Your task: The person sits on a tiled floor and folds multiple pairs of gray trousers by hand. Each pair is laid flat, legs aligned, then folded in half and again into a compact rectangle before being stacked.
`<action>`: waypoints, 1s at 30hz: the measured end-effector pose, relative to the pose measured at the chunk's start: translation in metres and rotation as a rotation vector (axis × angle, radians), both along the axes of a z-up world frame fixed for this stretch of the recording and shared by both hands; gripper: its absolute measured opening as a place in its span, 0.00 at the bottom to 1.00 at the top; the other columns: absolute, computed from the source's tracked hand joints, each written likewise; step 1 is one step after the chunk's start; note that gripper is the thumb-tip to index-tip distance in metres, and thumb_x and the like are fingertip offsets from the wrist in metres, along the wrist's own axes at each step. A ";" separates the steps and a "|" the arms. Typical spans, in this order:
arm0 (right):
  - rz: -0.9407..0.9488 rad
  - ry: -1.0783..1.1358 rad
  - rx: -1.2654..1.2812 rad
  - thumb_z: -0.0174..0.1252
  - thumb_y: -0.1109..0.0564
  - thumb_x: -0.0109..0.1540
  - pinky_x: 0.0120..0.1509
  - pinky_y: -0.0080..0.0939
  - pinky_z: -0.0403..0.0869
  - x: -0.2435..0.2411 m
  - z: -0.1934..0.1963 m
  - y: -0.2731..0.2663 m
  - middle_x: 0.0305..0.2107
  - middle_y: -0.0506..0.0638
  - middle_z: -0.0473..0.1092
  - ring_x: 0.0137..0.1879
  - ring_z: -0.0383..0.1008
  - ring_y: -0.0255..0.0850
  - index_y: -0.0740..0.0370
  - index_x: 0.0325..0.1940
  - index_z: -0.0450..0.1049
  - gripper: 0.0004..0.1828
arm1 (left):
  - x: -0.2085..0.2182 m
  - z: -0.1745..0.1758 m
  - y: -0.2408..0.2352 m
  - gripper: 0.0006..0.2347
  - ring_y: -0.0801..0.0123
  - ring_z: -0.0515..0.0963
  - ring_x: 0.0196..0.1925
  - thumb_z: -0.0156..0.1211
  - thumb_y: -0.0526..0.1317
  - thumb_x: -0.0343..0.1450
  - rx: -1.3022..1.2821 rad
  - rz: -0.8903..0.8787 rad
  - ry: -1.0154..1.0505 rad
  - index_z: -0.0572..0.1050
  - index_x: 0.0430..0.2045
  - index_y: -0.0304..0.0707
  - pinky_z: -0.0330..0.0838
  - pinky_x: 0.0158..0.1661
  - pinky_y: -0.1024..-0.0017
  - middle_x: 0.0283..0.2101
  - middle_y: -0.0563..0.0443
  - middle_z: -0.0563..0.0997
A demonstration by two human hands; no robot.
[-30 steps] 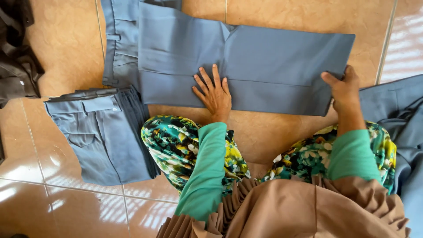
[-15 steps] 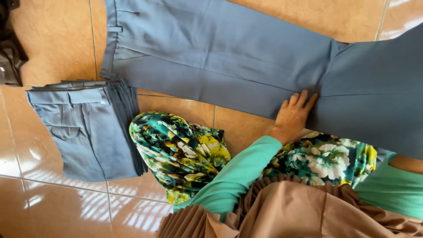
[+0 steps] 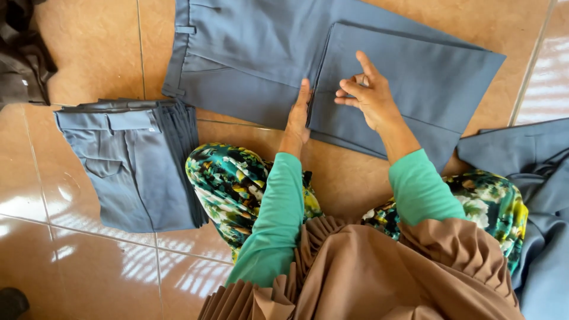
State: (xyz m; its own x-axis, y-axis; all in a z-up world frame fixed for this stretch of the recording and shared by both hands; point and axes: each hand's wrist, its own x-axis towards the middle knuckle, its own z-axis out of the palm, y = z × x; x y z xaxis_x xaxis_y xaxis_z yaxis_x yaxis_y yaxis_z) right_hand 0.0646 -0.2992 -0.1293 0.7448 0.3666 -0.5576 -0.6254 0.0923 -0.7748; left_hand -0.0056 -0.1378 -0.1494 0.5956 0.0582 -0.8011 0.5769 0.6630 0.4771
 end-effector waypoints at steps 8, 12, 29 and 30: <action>-0.055 -0.928 -0.813 0.59 0.68 0.67 0.53 0.44 0.75 0.009 -0.045 -0.097 0.42 0.55 0.71 0.42 0.75 0.43 0.58 0.60 0.78 0.18 | -0.013 -0.058 0.020 0.21 0.58 0.80 0.59 0.61 0.42 0.70 0.868 -0.314 -0.150 0.73 0.58 0.41 0.72 0.61 0.66 0.56 0.46 0.82; -0.180 -0.998 -1.116 0.65 0.73 0.64 0.57 0.52 0.73 -0.022 -0.058 -0.161 0.53 0.60 0.58 0.48 0.70 0.51 0.63 0.66 0.72 0.26 | -0.019 -0.056 0.012 0.20 0.62 0.82 0.57 0.60 0.48 0.70 1.042 -0.389 -0.050 0.70 0.58 0.63 0.75 0.51 0.58 0.51 0.54 0.85; -0.542 -0.064 -0.324 0.65 0.53 0.57 0.50 0.30 0.81 -0.055 0.076 -0.151 0.40 0.43 0.78 0.43 0.78 0.33 0.52 0.58 0.77 0.23 | -0.056 -0.089 -0.032 0.28 0.55 0.72 0.56 0.54 0.33 0.72 2.133 -0.634 -0.187 0.59 0.70 0.49 0.70 0.45 0.61 0.60 0.48 0.70; -0.550 -0.069 -0.324 0.65 0.53 0.57 0.50 0.30 0.81 -0.057 0.100 -0.145 0.40 0.43 0.78 0.43 0.78 0.33 0.52 0.58 0.77 0.23 | -0.058 -0.087 -0.044 0.28 0.55 0.72 0.56 0.54 0.33 0.72 2.134 -0.631 -0.198 0.59 0.70 0.49 0.70 0.45 0.61 0.60 0.48 0.70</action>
